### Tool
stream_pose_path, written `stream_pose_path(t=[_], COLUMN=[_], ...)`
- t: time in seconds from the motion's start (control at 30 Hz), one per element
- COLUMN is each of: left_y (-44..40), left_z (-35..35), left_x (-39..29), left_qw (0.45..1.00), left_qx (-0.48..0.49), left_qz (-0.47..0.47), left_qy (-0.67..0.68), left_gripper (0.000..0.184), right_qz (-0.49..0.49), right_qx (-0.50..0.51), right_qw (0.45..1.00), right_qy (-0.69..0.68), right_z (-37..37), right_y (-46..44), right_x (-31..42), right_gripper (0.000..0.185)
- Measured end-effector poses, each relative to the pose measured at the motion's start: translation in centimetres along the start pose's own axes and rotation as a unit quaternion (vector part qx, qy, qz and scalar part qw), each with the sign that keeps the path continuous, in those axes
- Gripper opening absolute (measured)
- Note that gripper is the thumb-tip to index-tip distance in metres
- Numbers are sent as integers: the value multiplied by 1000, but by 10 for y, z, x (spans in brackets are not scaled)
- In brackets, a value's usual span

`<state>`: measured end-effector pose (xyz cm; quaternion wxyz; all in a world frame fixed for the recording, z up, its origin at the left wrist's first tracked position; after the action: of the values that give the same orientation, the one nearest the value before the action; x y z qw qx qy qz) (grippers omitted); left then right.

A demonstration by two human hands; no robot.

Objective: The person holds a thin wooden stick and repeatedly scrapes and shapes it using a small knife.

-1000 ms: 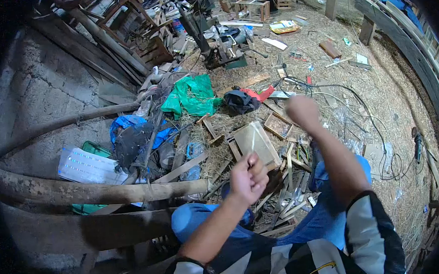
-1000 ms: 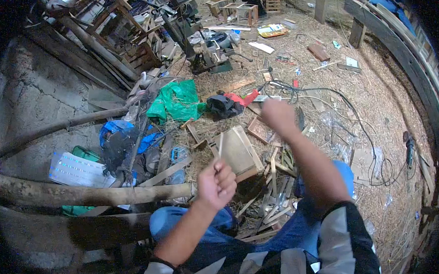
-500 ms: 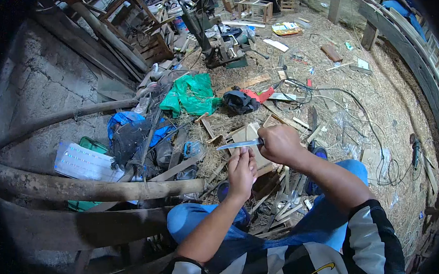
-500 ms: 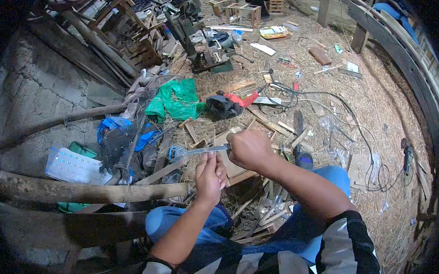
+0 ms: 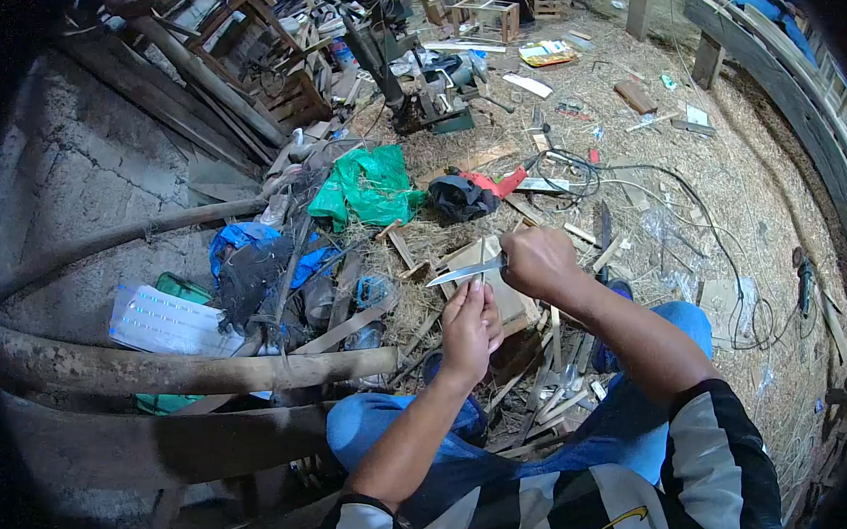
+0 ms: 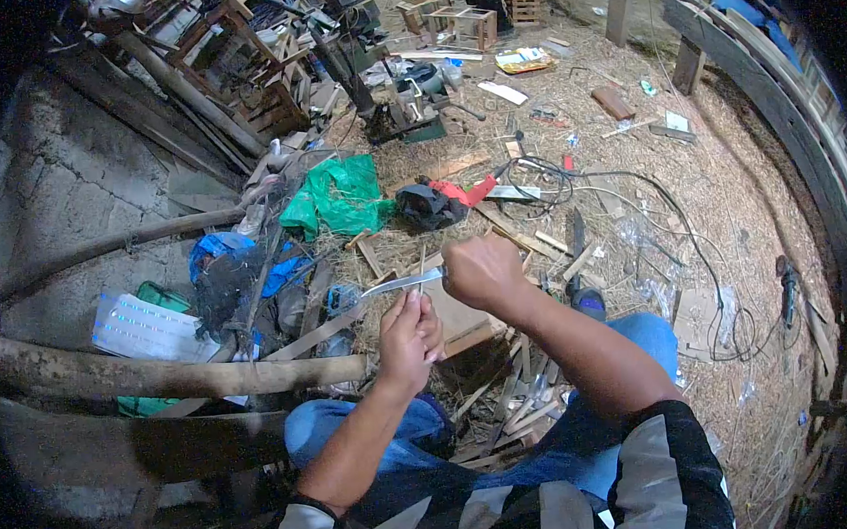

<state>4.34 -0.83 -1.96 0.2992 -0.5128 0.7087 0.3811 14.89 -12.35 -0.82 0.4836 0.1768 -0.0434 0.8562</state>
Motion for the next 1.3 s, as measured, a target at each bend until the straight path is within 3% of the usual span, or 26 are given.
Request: stream_pose_path(t=[0.1, 0.17, 0.23, 0.53, 0.8, 0.97, 1.07, 1.17, 1.3], left_y=[0, 16, 20, 5, 5, 0, 13, 8, 6], left_z=[4, -11, -9, 6, -3, 1, -8, 4, 5], left_x=[-2, -1, -6, -11, -2, 4, 1, 1, -5], left_qw=[998, 997, 995, 987, 961, 930, 938, 965, 989], left_qx=[7, 39, 71, 72, 147, 141, 163, 118, 74], left_qz=[9, 11, 13, 10, 39, 51, 33, 17, -18], left_qy=[56, 68, 74, 146, 231, 336, 303, 233, 128], left_gripper=[29, 29, 29, 28, 31, 31, 31, 31, 30], right_qz=[-31, -185, -206, 23, 47, -46, -149, -98, 1], right_qx=[-4, 21, -57, -38, 18, -2, -26, -69, -7], right_qw=[999, 982, 977, 999, 998, 999, 988, 993, 999], right_qy=[26, -32, -22, -29, -27, 8, -33, -25, -36], right_z=[9, 5, 36, 13, 14, 16, 24, 45, 26], right_y=[-8, -29, -29, 15, 18, -3, -16, -3, 20], right_x=[-17, -80, -93, 20, 21, -16, -62, -40, 9], right_gripper=[19, 23, 23, 10, 15, 18, 20, 16, 11])
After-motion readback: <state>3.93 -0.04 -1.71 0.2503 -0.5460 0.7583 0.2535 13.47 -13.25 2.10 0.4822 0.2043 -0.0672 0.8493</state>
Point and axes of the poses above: each hand's wrist, its own y-axis away from the middle knuckle, its own z-axis out of the back of the hand, x = y × z, the point moved 4 cm from there along -y, towards the middle knuckle, and after that the axes turned 13 degrees about x, right-handed, at the moved point
